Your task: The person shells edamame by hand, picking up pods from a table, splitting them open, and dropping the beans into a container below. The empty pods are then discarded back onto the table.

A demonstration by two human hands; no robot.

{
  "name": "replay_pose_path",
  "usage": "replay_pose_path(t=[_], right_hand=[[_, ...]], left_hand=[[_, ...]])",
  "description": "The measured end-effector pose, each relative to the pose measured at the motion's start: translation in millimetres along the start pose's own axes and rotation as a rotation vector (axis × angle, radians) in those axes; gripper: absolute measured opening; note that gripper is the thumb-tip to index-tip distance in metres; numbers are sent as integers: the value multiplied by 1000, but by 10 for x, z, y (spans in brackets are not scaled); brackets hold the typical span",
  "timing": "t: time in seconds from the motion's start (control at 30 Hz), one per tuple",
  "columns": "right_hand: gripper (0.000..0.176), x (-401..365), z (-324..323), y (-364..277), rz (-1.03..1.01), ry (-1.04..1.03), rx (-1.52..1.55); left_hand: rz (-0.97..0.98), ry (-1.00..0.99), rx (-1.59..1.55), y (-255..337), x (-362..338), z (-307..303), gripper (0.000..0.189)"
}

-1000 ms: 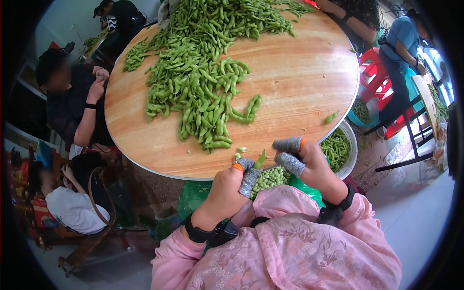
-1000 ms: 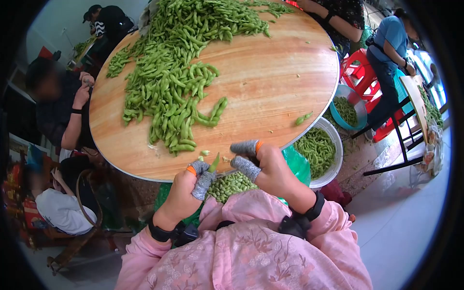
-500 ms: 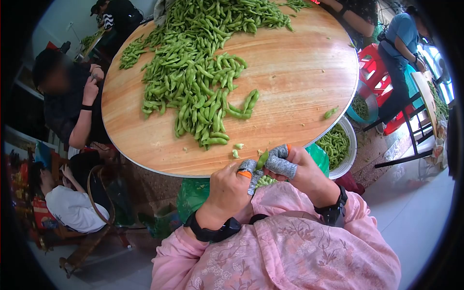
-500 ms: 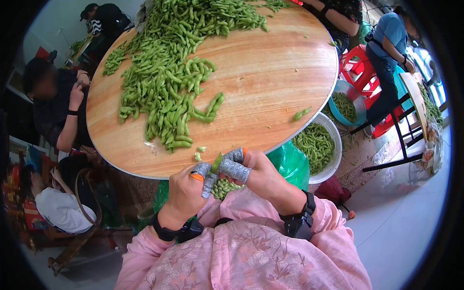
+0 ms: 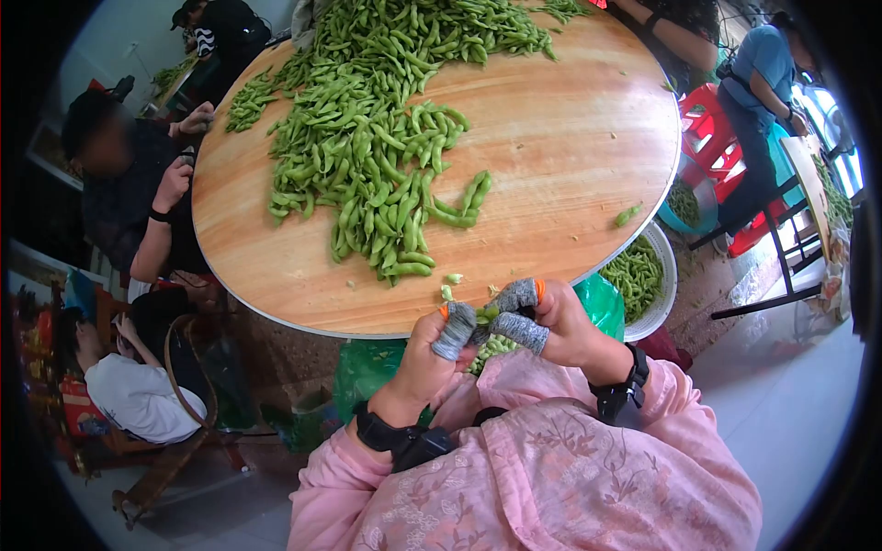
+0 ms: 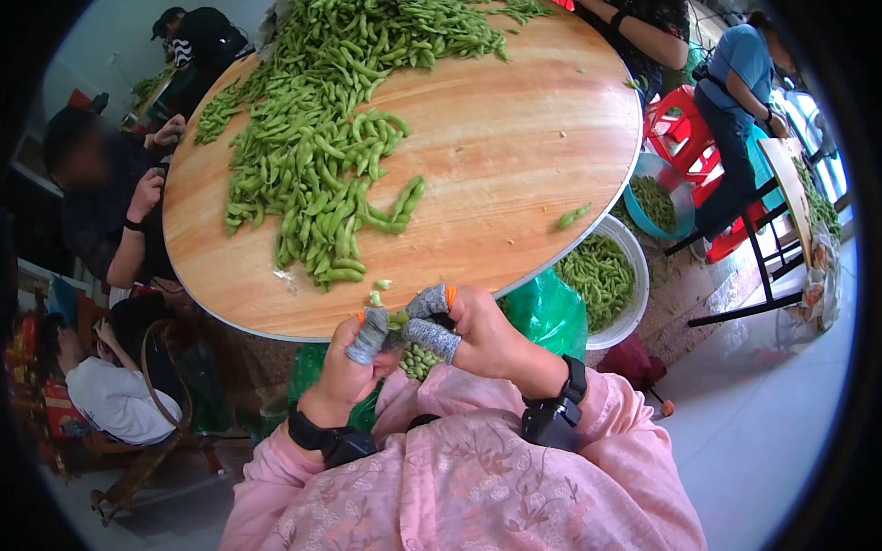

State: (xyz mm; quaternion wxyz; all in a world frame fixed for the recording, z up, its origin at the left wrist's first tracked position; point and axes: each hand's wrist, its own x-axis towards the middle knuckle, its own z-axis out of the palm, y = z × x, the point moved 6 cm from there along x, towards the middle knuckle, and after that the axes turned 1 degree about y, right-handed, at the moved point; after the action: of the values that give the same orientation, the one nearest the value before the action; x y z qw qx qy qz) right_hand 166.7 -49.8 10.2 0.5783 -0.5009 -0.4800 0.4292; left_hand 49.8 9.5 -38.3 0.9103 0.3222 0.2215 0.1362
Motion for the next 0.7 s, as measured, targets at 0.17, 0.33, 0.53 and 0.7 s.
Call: replay_pose_path(t=[0.17,0.33,0.53,0.7], right_hand=[[10,-28,28,34,115,-75,36],[11,-87,97,112,143,-176,331],[11,-155,4,200,145,-145,80],[12,-370,-604,-48,190,73,-439]], left_hand=[[413,12,1054,288,-96,346,11],[169,-147,591,126,-136,233,16],[349,-143,883,146,-121,355,17],[387,3,1155,257,-178,329,20]])
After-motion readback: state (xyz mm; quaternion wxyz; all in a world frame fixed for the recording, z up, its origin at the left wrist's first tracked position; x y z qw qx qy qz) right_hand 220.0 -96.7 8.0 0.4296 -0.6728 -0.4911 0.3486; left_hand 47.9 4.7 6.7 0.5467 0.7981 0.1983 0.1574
